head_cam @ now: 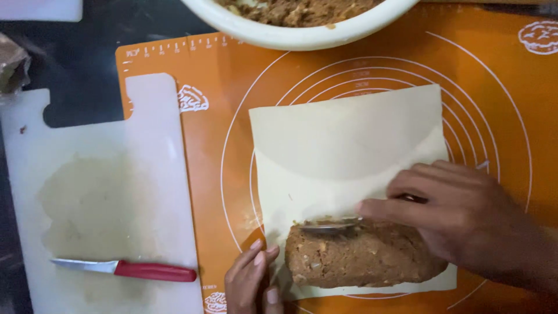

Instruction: Wrapping a prepared meat filling in a square of dough on a silicone baking mat.

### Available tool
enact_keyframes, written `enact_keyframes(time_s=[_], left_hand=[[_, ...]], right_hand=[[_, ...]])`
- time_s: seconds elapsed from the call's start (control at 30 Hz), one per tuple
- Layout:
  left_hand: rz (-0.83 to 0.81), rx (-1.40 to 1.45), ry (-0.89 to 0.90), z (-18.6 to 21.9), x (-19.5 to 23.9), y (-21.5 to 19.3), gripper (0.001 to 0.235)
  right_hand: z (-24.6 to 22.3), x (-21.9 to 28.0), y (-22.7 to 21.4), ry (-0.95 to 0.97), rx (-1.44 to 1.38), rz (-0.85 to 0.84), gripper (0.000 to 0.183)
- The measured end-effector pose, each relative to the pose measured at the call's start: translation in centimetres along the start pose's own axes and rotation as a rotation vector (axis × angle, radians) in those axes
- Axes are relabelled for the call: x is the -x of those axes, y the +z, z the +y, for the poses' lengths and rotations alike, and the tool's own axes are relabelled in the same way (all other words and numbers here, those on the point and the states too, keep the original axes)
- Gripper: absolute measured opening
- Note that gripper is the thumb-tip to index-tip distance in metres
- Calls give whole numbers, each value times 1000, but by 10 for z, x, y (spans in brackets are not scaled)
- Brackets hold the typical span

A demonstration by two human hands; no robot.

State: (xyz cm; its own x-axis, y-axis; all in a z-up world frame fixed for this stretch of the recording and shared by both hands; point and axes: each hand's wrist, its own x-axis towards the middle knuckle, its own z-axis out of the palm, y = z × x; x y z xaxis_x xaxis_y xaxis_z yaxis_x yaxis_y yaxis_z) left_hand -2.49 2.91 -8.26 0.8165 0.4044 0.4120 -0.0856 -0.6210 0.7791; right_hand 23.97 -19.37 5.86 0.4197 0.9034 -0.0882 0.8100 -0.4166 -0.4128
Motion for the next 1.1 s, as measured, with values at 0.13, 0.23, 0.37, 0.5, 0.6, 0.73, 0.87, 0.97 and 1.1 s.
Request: enact_keyframes(time_s=[0.13, 0.23, 0.37, 0.5, 0.6, 0.73, 0.87, 0.97, 1.1], left_hand=[[-29, 0, 1, 19, -18, -4, 42], [8, 4, -23, 42, -31, -4, 42], [87, 39, -75, 70, -46, -7, 45], [86, 44, -43, 74, -53, -12, 45], [76, 40, 1, 76, -55, -16, 45], [64, 56, 46, 77, -54, -17, 48], [107, 60, 63, 76, -52, -15, 49], [126, 92, 82, 78, -49, -16, 48], [105, 99, 127, 77, -49, -14, 48]], right_hand=[[-7, -13, -7, -180, 104, -26, 59], [-12, -14, -22, -223, 179, -21, 55], [-28, -8, -47, -233, 341, 45, 51], [-57, 5, -43, -380, 461, 83, 52], [-58, 28, -45, -207, 569, 15, 55], [-97, 24, -36, -238, 658, 105, 45], [-82, 52, -34, -134, 732, 101, 51], [-88, 50, -41, 143, 763, 13, 54], [-90, 33, -37, -62, 727, 249, 47]])
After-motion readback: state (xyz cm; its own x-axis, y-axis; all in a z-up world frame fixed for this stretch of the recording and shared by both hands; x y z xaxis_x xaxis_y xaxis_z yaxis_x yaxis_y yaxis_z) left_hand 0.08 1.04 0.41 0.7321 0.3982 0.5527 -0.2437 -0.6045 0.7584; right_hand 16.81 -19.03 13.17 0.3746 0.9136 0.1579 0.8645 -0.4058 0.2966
